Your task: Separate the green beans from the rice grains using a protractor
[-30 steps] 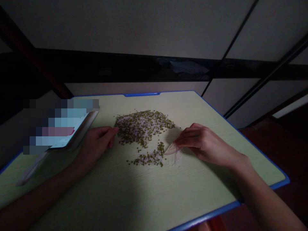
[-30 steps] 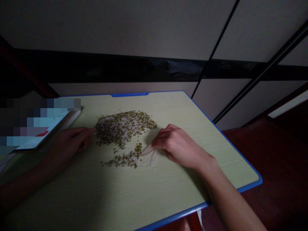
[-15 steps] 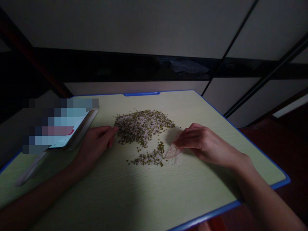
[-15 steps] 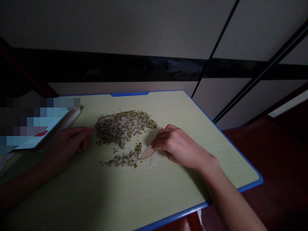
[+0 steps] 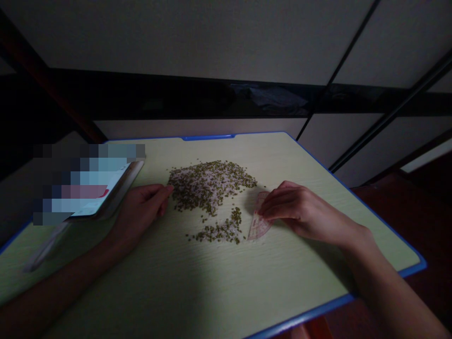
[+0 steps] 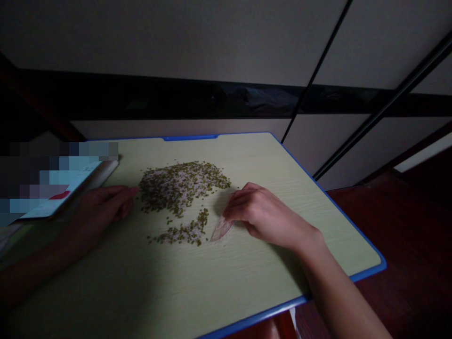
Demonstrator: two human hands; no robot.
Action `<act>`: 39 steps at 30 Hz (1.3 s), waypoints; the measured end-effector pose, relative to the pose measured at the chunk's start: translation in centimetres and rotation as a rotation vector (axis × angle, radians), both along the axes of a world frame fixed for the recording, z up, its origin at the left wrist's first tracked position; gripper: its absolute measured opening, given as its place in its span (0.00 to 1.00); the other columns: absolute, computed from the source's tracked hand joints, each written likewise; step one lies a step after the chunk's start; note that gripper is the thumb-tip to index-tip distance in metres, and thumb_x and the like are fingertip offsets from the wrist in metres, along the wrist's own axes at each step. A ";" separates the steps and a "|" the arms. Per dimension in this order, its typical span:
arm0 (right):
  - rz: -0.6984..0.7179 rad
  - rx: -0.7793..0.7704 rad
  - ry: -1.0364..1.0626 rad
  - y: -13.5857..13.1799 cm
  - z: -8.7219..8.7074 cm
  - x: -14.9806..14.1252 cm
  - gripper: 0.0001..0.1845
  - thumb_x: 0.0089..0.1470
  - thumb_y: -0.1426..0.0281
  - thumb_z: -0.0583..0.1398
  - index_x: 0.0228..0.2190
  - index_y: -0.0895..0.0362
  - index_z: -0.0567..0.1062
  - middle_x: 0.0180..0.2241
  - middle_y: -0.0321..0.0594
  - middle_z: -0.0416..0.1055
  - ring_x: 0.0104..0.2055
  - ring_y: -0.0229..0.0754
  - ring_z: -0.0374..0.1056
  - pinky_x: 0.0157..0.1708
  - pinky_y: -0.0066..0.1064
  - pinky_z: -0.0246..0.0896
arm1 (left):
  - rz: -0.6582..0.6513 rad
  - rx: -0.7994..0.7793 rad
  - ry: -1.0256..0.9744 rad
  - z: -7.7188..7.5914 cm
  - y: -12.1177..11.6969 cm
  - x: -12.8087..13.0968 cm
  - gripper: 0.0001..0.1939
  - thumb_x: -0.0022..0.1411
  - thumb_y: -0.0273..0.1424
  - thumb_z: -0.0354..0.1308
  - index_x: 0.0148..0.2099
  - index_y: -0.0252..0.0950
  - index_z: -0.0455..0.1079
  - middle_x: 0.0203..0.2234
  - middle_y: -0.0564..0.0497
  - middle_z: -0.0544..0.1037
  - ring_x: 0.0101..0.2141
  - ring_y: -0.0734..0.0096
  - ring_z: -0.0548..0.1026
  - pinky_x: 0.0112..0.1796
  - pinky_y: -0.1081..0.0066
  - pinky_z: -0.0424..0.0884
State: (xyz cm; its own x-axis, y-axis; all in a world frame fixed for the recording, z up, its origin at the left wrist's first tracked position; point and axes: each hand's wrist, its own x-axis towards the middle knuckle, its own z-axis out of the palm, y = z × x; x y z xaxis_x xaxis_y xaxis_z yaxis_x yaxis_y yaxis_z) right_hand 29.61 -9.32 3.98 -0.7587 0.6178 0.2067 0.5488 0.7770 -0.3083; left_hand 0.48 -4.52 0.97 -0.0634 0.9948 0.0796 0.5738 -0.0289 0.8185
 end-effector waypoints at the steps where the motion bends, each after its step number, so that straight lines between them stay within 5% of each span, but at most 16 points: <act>1: 0.008 -0.004 0.004 0.0 0.0 0.0 0.15 0.51 0.84 0.54 0.31 0.56 0.77 0.32 0.38 0.75 0.40 0.40 0.70 0.40 0.36 0.57 | 0.001 0.001 0.001 0.0 0.0 0.0 0.21 0.50 0.41 0.50 0.11 0.39 0.56 0.07 0.59 0.58 0.13 0.78 0.57 0.19 0.74 0.53; 39: -0.088 0.028 0.009 0.0 -0.2 0.0 0.18 0.46 0.84 0.53 0.30 0.54 0.77 0.29 0.38 0.74 0.36 0.41 0.69 0.37 0.36 0.55 | -0.012 0.011 0.017 0.1 -0.1 0.0 0.21 0.51 0.41 0.50 0.11 0.39 0.55 0.07 0.60 0.57 0.14 0.78 0.57 0.20 0.74 0.53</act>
State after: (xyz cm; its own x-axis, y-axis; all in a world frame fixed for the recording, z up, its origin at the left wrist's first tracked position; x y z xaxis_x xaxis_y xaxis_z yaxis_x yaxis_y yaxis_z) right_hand 29.61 -9.33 3.79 -0.6999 0.6756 0.2319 0.6123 0.7346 -0.2922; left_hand 0.50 -4.62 1.02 -0.0504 0.9945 0.0919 0.5868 -0.0450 0.8085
